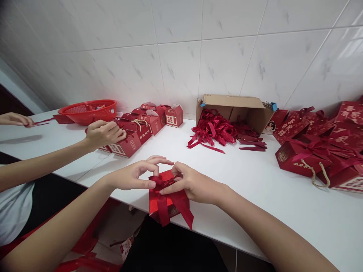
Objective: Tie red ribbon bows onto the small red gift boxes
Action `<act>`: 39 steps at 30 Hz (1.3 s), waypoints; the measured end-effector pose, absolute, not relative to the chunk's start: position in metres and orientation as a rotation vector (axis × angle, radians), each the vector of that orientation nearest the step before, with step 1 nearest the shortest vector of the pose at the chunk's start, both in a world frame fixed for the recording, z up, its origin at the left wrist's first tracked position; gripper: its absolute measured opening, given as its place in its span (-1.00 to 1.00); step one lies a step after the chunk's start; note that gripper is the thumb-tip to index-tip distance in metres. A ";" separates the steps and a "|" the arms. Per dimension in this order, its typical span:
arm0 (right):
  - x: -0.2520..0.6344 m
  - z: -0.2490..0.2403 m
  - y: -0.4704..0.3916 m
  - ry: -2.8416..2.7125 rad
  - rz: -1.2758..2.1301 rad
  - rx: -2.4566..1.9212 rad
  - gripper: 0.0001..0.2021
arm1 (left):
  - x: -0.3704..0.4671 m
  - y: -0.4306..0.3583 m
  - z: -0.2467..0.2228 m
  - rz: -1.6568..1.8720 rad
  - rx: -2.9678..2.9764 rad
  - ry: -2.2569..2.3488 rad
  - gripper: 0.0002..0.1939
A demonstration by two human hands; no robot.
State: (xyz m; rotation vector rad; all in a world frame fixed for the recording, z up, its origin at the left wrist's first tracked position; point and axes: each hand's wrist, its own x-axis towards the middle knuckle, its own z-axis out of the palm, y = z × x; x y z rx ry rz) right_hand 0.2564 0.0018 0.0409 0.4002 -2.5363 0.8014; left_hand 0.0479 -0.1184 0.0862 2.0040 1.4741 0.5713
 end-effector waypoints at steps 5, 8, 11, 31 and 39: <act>0.257 0.039 0.003 -2.546 0.791 0.392 -0.72 | 0.058 -0.119 0.088 0.757 1.974 1.584 -0.76; 0.257 0.040 0.003 -2.555 0.786 0.388 -0.73 | 0.068 -0.119 0.085 0.875 1.910 1.613 -0.75; 0.257 0.040 0.003 -2.554 0.770 0.381 -0.72 | 0.074 -0.121 0.085 0.892 1.999 1.733 -0.71; 0.257 0.041 0.002 -2.602 0.787 0.338 -0.71 | 0.082 -0.128 0.081 0.947 2.130 1.928 -0.69; 0.259 0.044 0.000 -2.456 0.962 0.158 -0.87 | 0.092 -0.127 0.072 1.115 1.552 1.696 -0.85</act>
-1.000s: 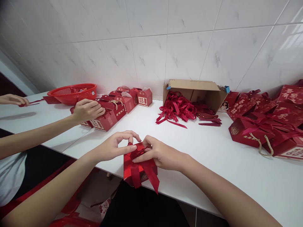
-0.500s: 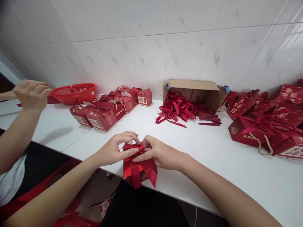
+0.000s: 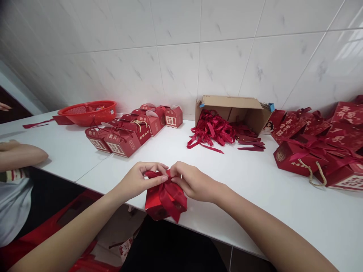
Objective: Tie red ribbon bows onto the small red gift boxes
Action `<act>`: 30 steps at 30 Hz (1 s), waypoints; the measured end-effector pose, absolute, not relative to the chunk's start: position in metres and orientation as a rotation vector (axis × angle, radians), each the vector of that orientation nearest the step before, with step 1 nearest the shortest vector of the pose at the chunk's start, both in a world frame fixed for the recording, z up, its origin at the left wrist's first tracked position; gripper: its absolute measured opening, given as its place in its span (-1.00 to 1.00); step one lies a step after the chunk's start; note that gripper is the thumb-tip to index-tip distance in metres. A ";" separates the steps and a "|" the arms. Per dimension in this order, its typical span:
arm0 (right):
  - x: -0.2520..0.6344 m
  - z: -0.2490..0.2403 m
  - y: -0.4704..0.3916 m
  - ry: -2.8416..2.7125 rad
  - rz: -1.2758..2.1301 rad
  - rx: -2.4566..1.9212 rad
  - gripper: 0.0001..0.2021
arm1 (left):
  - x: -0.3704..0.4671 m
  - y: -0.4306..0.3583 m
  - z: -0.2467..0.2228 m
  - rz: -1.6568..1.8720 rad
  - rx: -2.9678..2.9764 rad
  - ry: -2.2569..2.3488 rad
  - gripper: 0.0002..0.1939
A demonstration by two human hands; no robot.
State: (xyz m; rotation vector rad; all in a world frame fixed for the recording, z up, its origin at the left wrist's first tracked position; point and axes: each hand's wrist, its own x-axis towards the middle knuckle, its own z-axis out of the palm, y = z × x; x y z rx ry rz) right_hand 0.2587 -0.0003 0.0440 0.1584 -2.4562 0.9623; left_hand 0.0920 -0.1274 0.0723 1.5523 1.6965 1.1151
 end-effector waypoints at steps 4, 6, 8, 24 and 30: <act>0.258 0.041 -0.001 -2.344 0.966 0.029 -0.90 | 0.094 -0.128 0.073 1.115 1.512 1.681 -0.84; 0.256 0.040 -0.001 -2.293 0.937 0.020 -0.88 | 0.095 -0.128 0.073 1.119 1.494 1.683 -0.84; 0.255 0.039 -0.003 -2.254 0.922 -0.009 -0.87 | 0.096 -0.128 0.071 1.137 1.466 1.688 -0.84; 0.265 0.047 0.007 -2.177 1.213 -0.235 -0.94 | 0.090 -0.131 0.062 1.197 1.430 1.630 -0.75; 0.272 0.056 0.006 -2.320 1.227 -0.087 -0.67 | 0.090 -0.132 0.057 1.272 1.340 1.532 -0.74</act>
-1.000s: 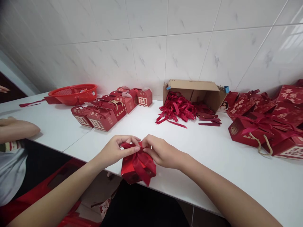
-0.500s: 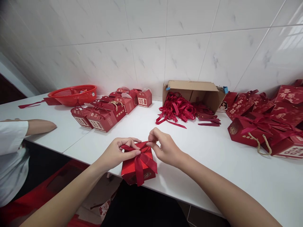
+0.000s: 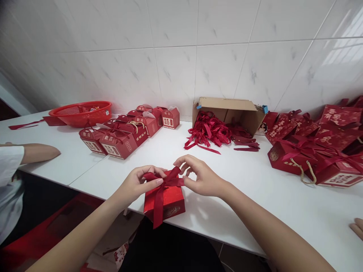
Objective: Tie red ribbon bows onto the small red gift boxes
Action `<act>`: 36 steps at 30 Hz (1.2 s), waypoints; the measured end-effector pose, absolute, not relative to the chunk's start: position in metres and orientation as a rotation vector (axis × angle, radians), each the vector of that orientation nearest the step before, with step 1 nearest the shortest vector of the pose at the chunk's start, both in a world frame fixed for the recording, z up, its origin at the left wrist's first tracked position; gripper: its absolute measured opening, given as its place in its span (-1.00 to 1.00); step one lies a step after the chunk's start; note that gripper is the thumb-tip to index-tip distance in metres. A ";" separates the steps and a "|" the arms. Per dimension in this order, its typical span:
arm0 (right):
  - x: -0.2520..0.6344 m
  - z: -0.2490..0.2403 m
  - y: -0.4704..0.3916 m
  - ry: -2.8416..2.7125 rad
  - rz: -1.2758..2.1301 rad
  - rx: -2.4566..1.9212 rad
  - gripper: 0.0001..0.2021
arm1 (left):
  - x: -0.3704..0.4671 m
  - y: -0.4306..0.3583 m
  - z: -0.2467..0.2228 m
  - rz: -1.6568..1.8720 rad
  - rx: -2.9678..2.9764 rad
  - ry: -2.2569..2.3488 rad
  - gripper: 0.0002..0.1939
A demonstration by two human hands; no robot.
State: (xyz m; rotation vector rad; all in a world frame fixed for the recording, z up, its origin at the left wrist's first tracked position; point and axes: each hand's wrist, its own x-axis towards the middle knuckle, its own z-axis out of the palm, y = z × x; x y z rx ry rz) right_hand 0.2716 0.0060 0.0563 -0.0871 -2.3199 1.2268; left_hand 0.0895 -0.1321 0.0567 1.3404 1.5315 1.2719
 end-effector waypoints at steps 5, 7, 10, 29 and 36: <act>0.268 0.054 0.004 -2.366 1.081 -0.093 -0.71 | 0.093 -0.132 0.057 1.253 1.322 1.559 -0.75; 0.265 0.053 0.004 -2.334 1.003 -0.107 -0.77 | 0.094 -0.132 0.058 1.248 1.334 1.578 -0.76; 0.261 0.053 0.005 -2.339 0.853 -0.022 -0.77 | 0.094 -0.133 0.059 1.246 1.347 1.596 -0.77; 0.259 0.073 0.005 -2.718 0.920 -0.001 -0.69 | 0.094 -0.135 0.063 1.149 1.472 1.589 -0.87; 0.257 0.064 0.000 -2.601 1.200 -0.013 -0.77 | 0.098 -0.142 0.062 1.166 1.471 1.632 -0.92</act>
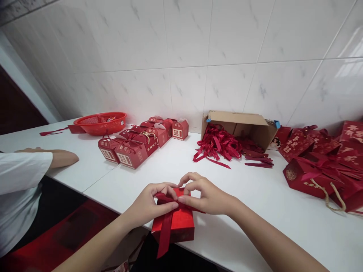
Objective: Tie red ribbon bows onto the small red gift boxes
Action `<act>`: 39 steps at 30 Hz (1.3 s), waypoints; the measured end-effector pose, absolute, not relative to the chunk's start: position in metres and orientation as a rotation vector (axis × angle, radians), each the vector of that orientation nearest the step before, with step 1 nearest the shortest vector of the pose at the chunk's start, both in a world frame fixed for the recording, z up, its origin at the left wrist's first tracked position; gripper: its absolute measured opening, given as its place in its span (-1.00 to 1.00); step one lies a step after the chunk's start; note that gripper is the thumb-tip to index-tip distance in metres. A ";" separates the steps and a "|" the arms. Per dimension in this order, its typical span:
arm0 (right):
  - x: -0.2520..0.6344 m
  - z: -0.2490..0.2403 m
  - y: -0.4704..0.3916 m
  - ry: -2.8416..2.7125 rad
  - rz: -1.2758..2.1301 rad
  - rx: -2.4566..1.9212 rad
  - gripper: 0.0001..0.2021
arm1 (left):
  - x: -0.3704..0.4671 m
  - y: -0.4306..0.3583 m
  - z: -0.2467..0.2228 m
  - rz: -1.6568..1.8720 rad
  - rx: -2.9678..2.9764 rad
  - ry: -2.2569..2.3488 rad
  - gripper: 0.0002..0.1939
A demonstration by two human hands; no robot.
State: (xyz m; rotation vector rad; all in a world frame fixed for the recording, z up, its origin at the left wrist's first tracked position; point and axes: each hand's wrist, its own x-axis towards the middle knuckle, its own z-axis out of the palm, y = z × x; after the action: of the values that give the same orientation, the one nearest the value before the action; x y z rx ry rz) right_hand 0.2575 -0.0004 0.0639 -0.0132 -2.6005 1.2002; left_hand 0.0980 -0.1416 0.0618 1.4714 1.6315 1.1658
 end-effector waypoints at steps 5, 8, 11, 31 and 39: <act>0.255 0.062 -0.006 -2.585 1.336 -0.035 -0.71 | 0.098 -0.141 0.063 1.181 1.501 1.538 -0.90; 0.252 0.055 -0.007 -2.551 1.353 -0.006 -0.71 | 0.097 -0.141 0.061 1.176 1.519 1.524 -0.86; 0.250 0.050 -0.006 -2.477 1.396 -0.017 -0.75 | 0.095 -0.140 0.058 1.159 1.525 1.551 -0.81; 0.254 0.048 -0.001 -2.289 1.737 -0.156 -0.65 | 0.094 -0.144 0.051 1.242 1.496 1.536 -0.78; 0.258 0.052 -0.005 -2.470 1.111 -0.164 -0.67 | 0.097 -0.145 0.052 1.256 1.478 1.541 -0.81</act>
State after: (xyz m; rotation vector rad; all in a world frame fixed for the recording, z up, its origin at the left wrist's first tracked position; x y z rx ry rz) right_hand 0.2583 -0.0052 0.0515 -0.1638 -2.4703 1.1105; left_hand 0.0966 -0.1446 0.0516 1.4776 1.5408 1.2562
